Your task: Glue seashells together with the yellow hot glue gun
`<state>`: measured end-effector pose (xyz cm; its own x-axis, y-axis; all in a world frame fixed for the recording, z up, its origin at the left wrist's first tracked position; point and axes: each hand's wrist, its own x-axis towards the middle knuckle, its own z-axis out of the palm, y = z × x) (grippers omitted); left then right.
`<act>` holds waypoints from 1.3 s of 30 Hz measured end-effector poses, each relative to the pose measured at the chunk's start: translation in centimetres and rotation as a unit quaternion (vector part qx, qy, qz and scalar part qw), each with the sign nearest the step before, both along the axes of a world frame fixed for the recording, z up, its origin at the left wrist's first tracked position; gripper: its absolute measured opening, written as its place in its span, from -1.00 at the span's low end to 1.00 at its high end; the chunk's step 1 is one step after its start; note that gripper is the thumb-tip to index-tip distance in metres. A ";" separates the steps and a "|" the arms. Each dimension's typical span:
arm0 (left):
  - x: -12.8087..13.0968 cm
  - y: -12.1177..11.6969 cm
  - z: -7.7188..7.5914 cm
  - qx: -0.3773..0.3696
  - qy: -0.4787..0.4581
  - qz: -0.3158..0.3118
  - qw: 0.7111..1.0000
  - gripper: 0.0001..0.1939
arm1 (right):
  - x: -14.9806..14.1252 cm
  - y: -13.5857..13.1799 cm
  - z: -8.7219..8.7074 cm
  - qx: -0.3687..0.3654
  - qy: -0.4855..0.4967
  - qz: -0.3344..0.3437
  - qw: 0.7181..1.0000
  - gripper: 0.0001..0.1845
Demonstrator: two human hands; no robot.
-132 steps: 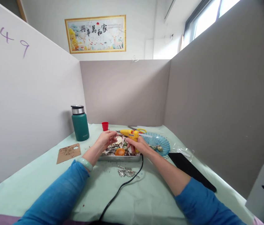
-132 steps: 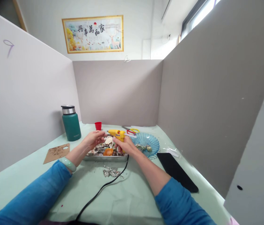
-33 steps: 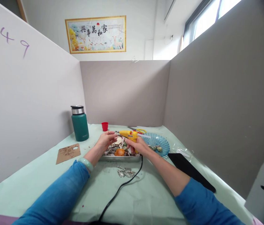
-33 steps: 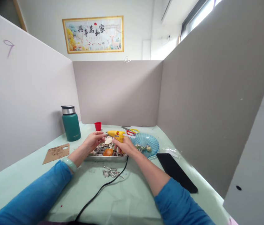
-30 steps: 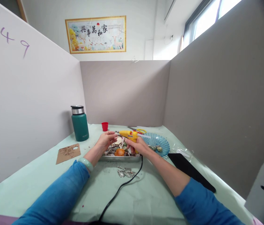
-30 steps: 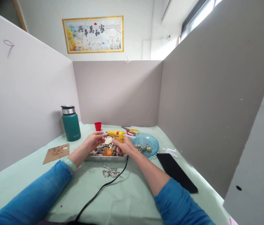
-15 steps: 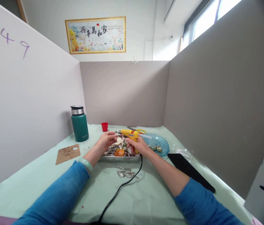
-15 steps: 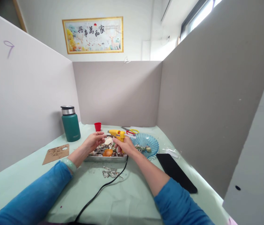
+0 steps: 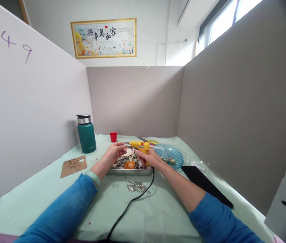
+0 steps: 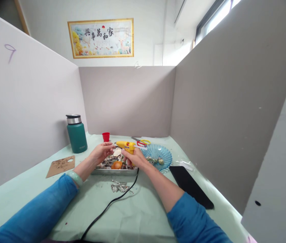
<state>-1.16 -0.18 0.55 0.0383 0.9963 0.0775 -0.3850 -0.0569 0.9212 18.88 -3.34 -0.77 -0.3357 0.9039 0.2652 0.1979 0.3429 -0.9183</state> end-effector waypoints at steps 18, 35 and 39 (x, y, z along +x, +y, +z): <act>-0.1 0.0 -0.1 0.009 0.003 -0.012 1.000 -0.73 | 0.1 0.1 -0.1 0.004 0.002 0.006 1.000 -0.50; -0.1 0.1 -0.1 0.009 -0.002 -0.003 1.000 -0.73 | 0.1 0.3 -0.3 0.008 0.009 0.016 1.000 -0.49; -0.2 0.2 -0.2 0.010 -0.006 -0.009 1.000 -0.74 | 0.1 0.6 -0.7 0.006 0.011 -0.003 1.000 -0.46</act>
<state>-1.31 0.01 0.33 0.0550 0.9936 0.0983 -0.3970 -0.0685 0.9152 19.02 -2.69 -1.42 -0.3249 0.9024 0.2832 0.1803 0.3531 -0.9181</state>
